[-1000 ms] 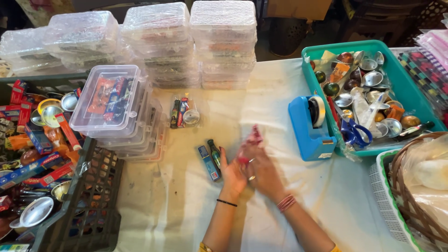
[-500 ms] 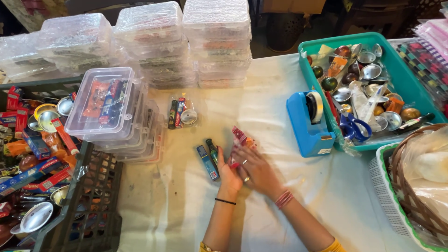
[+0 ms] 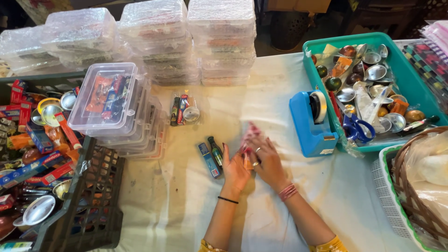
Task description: The person wipes small toiletry items, including toothpaste tubes and a small metal bowl, with a cloth. They then place these items into a clear plastic bag. The person repeats this process with additional items from a crate, organizing them into the bag.
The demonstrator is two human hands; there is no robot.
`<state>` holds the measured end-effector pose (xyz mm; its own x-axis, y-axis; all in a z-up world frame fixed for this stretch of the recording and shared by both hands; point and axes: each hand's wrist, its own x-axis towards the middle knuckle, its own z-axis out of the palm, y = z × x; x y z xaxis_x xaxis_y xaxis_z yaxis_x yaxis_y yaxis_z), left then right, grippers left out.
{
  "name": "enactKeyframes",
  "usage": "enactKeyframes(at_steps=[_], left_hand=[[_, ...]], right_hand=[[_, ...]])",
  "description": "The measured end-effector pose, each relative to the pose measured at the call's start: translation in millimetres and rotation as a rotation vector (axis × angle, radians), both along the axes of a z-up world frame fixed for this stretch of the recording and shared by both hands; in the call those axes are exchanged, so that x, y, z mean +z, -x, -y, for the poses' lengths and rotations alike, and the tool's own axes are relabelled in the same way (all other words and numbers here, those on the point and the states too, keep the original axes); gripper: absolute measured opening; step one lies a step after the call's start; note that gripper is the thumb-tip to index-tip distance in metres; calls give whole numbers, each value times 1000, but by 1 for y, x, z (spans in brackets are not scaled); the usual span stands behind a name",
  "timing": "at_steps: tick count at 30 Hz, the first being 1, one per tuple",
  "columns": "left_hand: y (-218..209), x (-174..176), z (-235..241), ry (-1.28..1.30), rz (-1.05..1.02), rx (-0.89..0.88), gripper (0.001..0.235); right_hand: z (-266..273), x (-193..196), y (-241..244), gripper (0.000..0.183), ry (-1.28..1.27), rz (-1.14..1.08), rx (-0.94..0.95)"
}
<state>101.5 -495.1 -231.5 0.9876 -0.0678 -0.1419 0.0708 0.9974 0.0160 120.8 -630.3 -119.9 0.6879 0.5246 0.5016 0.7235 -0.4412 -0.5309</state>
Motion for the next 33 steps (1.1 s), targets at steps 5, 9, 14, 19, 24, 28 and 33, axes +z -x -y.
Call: enactKeyframes(at_steps=[5, 9, 14, 19, 24, 28, 33], left_hand=[[12, 93, 5, -156, -135, 4, 83], [6, 43, 1, -233, -268, -8, 80], [6, 26, 1, -128, 101, -84, 88], [6, 60, 3, -62, -7, -34, 79], [4, 55, -1, -22, -7, 6, 71], [6, 62, -2, -27, 3, 5, 73], [11, 53, -8, -136, -11, 70, 86]], right_hand=[[5, -14, 5, 27, -14, 93, -7], [-1, -8, 7, 25, 16, 70, 95], [3, -11, -4, 24, -55, 48, -64], [12, -18, -5, 12, -366, -187, -55], [16, -39, -19, 24, -744, -274, -290], [6, -14, 1, 23, -374, -129, -224], [-11, 18, 30, 38, -26, 25, 184]])
